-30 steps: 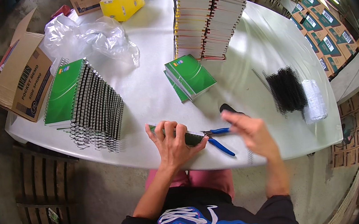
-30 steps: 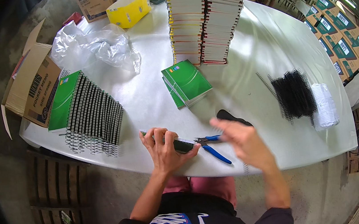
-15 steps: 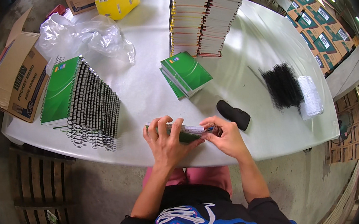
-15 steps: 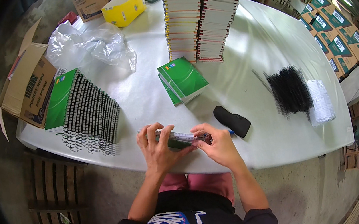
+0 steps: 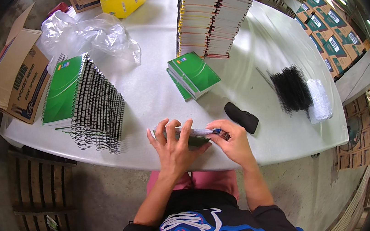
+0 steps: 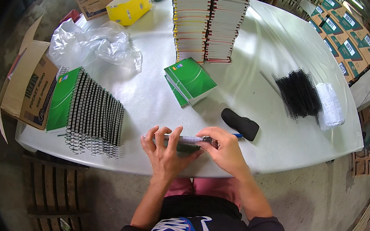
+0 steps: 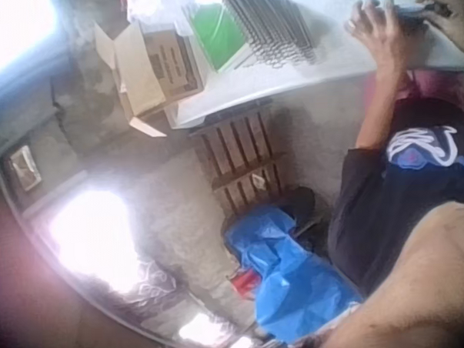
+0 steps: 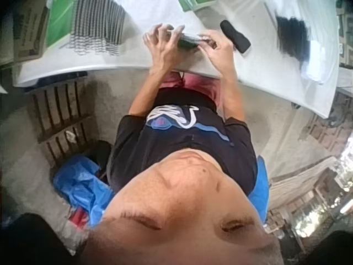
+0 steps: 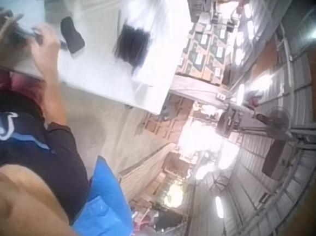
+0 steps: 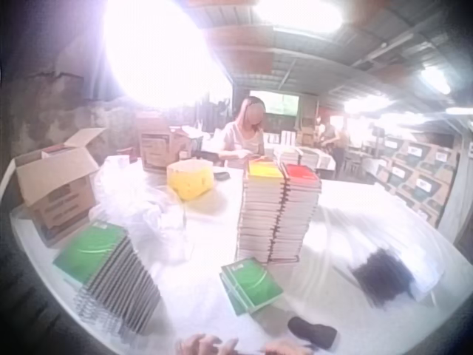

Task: The person inserts a spiral binding into a notebook cover and pages by hand, then uses pliers to clip and secure the ends of the spiral.

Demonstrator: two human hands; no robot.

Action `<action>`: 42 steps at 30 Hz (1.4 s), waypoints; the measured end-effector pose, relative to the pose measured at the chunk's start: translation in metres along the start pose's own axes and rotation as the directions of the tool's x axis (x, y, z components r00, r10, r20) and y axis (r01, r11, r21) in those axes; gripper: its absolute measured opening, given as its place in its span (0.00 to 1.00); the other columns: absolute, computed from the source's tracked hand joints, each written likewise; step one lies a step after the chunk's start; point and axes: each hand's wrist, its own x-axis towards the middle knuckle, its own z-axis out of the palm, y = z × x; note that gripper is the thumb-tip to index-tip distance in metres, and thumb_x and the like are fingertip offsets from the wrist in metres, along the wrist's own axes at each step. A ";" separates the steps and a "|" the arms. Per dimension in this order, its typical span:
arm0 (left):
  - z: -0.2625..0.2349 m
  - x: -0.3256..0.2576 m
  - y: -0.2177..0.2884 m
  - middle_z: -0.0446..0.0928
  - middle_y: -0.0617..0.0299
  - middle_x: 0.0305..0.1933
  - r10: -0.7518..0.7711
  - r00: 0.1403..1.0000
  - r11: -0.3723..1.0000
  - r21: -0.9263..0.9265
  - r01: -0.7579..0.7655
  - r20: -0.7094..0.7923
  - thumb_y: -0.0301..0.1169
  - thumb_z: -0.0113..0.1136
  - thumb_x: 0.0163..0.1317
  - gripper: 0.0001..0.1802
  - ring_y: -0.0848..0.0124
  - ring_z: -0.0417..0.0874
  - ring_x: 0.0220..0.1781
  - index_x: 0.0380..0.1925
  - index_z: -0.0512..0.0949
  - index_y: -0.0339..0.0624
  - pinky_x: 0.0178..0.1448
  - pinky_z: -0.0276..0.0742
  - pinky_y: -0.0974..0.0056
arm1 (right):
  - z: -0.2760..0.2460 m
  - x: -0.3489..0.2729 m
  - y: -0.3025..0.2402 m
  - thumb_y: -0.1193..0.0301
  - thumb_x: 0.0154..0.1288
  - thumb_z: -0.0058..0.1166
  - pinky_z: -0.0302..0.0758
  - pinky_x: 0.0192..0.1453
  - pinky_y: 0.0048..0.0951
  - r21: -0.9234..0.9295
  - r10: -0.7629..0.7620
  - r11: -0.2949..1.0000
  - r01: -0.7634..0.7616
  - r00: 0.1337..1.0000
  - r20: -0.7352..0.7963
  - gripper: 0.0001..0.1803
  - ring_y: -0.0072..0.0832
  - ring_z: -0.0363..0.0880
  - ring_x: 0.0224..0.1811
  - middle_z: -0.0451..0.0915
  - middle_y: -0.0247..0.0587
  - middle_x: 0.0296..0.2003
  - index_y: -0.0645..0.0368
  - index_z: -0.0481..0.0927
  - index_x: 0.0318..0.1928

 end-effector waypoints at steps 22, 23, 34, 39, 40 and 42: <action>0.018 0.002 -0.004 0.65 0.59 0.36 0.040 0.988 0.999 -0.001 -0.041 -0.150 0.56 0.71 0.32 0.30 0.57 0.64 0.46 0.24 0.69 0.47 0.52 0.57 0.47 | -0.026 -0.004 -0.003 0.76 0.61 0.57 0.75 0.44 0.26 0.064 -0.021 0.998 0.012 0.989 0.145 0.16 0.31 0.79 0.38 0.80 0.43 0.38 0.59 0.79 0.51; 0.019 0.003 -0.003 0.65 0.59 0.36 0.036 0.988 0.999 0.000 -0.037 -0.152 0.55 0.71 0.32 0.30 0.58 0.64 0.46 0.24 0.69 0.48 0.53 0.56 0.47 | -0.028 -0.003 -0.005 0.77 0.59 0.58 0.75 0.44 0.25 0.059 0.032 0.997 -0.040 0.991 0.130 0.15 0.29 0.79 0.38 0.80 0.43 0.38 0.60 0.81 0.48; 0.019 0.003 -0.003 0.65 0.60 0.35 0.017 0.994 1.000 0.026 -0.014 -0.106 0.63 0.68 0.29 0.35 0.58 0.64 0.46 0.25 0.70 0.46 0.55 0.54 0.45 | -0.022 0.003 0.002 0.76 0.56 0.63 0.73 0.36 0.22 0.227 0.149 0.951 -0.211 0.953 0.264 0.11 0.20 0.77 0.31 0.82 0.40 0.34 0.60 0.84 0.41; 0.017 0.007 -0.004 0.66 0.61 0.35 0.008 0.998 0.999 0.039 -0.005 -0.060 0.58 0.72 0.26 0.33 0.59 0.65 0.46 0.25 0.70 0.47 0.56 0.54 0.46 | -0.025 0.006 0.001 0.73 0.58 0.62 0.71 0.32 0.23 0.138 -0.071 0.990 0.043 0.975 0.208 0.10 0.19 0.73 0.27 0.82 0.38 0.30 0.58 0.84 0.41; 0.017 0.008 -0.003 0.66 0.62 0.35 0.002 0.998 1.000 0.025 0.000 -0.058 0.57 0.73 0.25 0.33 0.60 0.65 0.46 0.25 0.70 0.47 0.56 0.55 0.46 | -0.025 0.006 0.001 0.73 0.57 0.62 0.71 0.31 0.23 0.127 -0.084 0.990 0.060 0.976 0.199 0.09 0.19 0.73 0.27 0.82 0.38 0.30 0.58 0.84 0.41; 0.015 0.009 -0.001 0.66 0.62 0.35 -0.011 0.999 1.000 0.024 0.012 -0.051 0.54 0.74 0.24 0.32 0.61 0.65 0.45 0.25 0.70 0.48 0.56 0.55 0.48 | -0.024 0.005 0.001 0.74 0.57 0.62 0.70 0.30 0.22 0.110 -0.107 0.990 0.087 0.976 0.190 0.09 0.19 0.73 0.26 0.82 0.38 0.30 0.57 0.84 0.40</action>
